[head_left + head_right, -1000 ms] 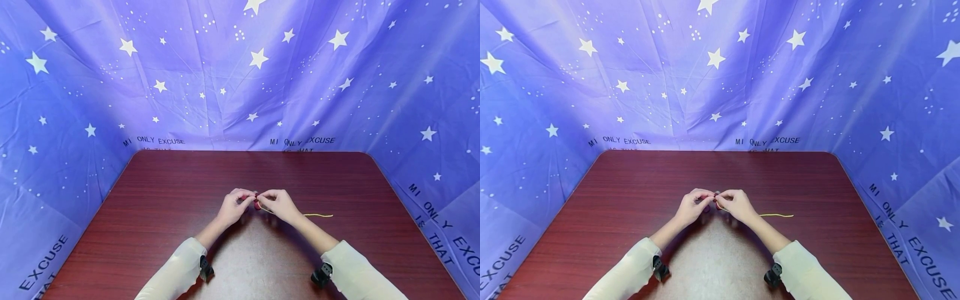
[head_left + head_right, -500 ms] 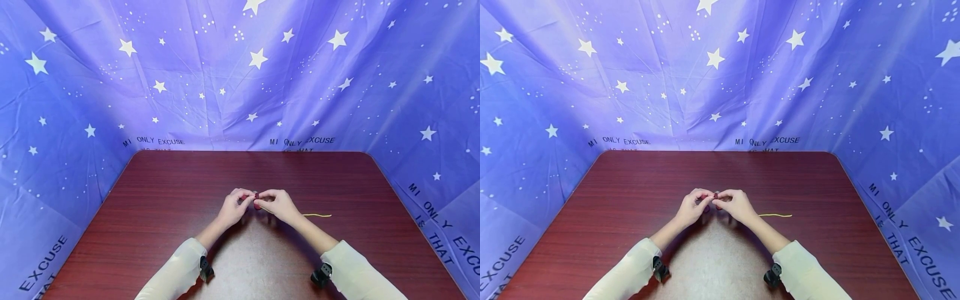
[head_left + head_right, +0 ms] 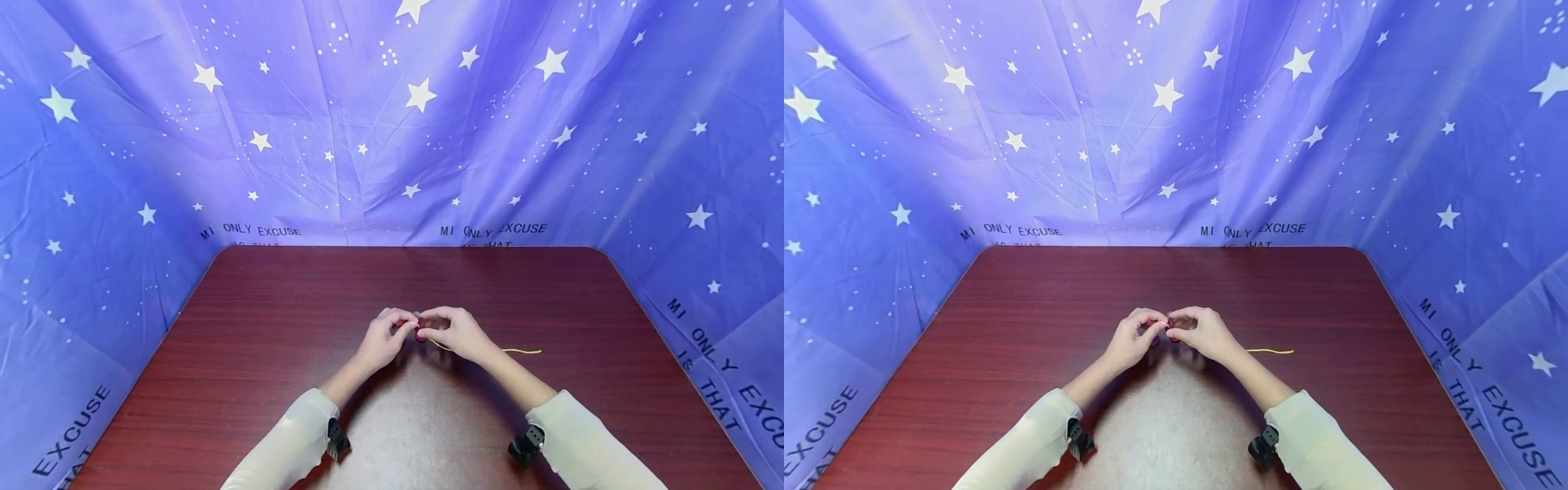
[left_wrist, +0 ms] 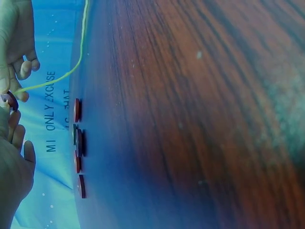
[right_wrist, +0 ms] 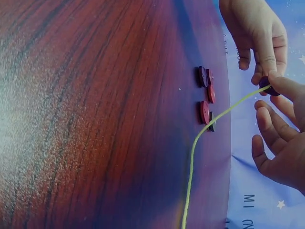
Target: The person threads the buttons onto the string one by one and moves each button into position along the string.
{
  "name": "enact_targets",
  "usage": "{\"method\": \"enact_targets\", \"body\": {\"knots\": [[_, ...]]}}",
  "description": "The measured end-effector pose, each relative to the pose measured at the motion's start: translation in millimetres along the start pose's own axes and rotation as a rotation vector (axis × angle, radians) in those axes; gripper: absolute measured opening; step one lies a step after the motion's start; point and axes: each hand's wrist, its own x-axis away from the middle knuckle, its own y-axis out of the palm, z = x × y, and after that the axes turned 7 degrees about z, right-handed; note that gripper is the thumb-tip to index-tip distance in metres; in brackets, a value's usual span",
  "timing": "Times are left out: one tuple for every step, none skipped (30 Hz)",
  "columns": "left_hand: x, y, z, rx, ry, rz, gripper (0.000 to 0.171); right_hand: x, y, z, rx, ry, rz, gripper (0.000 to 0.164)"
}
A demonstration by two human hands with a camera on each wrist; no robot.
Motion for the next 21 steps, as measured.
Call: {"method": "enact_targets", "body": {"knots": [[-0.1,0.0,-0.4,0.0,-0.003,-0.005,0.008,-0.2,-0.3,-0.1,0.009,-0.004,-0.003,0.034],[-0.2,0.0,-0.7,0.001,-0.006,-0.009,0.008,-0.2,-0.6,-0.5,0.027,-0.009,-0.003,0.033],[-0.2,-0.2,-0.9,0.002,-0.011,-0.013,0.008,-0.1,-0.9,-0.9,0.046,-0.017,-0.002,0.033],[-0.2,-0.5,-0.9,0.002,-0.019,-0.019,0.007,0.0,-1.3,-1.2,0.067,-0.023,0.0,0.032],[0.0,-0.9,-1.1,0.003,-0.024,-0.024,0.007,0.2,-1.7,-1.6,0.086,-0.027,0.001,0.031],[0.0,-1.3,-1.1,0.003,-0.031,-0.029,0.007,0.3,-2.0,-1.9,0.097,-0.028,0.0,0.031],[0.3,-1.7,-1.1,0.001,-0.033,-0.032,0.007,0.8,-2.3,-2.1,0.107,-0.031,-0.001,0.03],[0.6,-2.2,-1.1,-0.002,-0.032,-0.034,0.007,1.1,-2.7,-2.1,0.117,-0.033,-0.002,0.03],[1.0,-2.7,-1.1,-0.005,-0.029,-0.034,0.007,1.4,-3.1,-1.8,0.12,-0.037,-0.005,0.029],[1.2,-3.2,-1.2,-0.008,-0.027,-0.034,0.007,1.5,-3.5,-1.2,0.123,-0.038,-0.006,0.029],[1.3,-3.8,-1.3,-0.01,-0.024,-0.034,0.007,1.5,-3.7,-0.7,0.127,-0.044,-0.005,0.028],[1.3,-4.2,-1.6,-0.016,-0.02,-0.033,0.007,1.4,-4.0,-0.1,0.132,-0.051,-0.004,0.028],[1.1,-4.5,-2.0,-0.017,-0.02,-0.033,0.007,1.3,-4.3,0.6,0.139,-0.059,-0.002,0.028],[1.0,-4.8,-2.2,-0.018,-0.023,-0.035,0.007,1.2,-4.7,1.3,0.144,-0.065,-0.001,0.028],[0.8,-5.0,-2.6,-0.021,-0.027,-0.037,0.007,1.2,-5.1,2.1,0.148,-0.07,0.0,0.027],[0.6,-5.3,-2.5,-0.027,-0.036,-0.041,0.007,1.0,-5.3,2.8,0.152,-0.071,0.0,0.027],[0.5,-5.5,-2.3,-0.033,-0.046,-0.045,0.006,1.0,-5.7,3.4,0.154,-0.073,-0.001,0.027],[0.4,-5.8,-2.0,-0.032,-0.063,-0.05,0.005,0.9,-6.0,4.0,0.152,-0.072,-0.005,0.028],[0.5,-6.0,-1.8,-0.033,-0.078,-0.052,0.005,0.9,-6.3,4.5,0.15,-0.071,-0.009,0.028],[0.5,-6.4,-1.3,-0.026,-0.099,-0.055,0.005,0.8,-6.6,4.8,0.149,-0.067,-0.012,0.028],[0.5,-6.6,-1.4,-0.02,-0.117,-0.056,0.005,0.7,-6.9,5.0,0.147,-0.067,-0.015,0.028]]}}
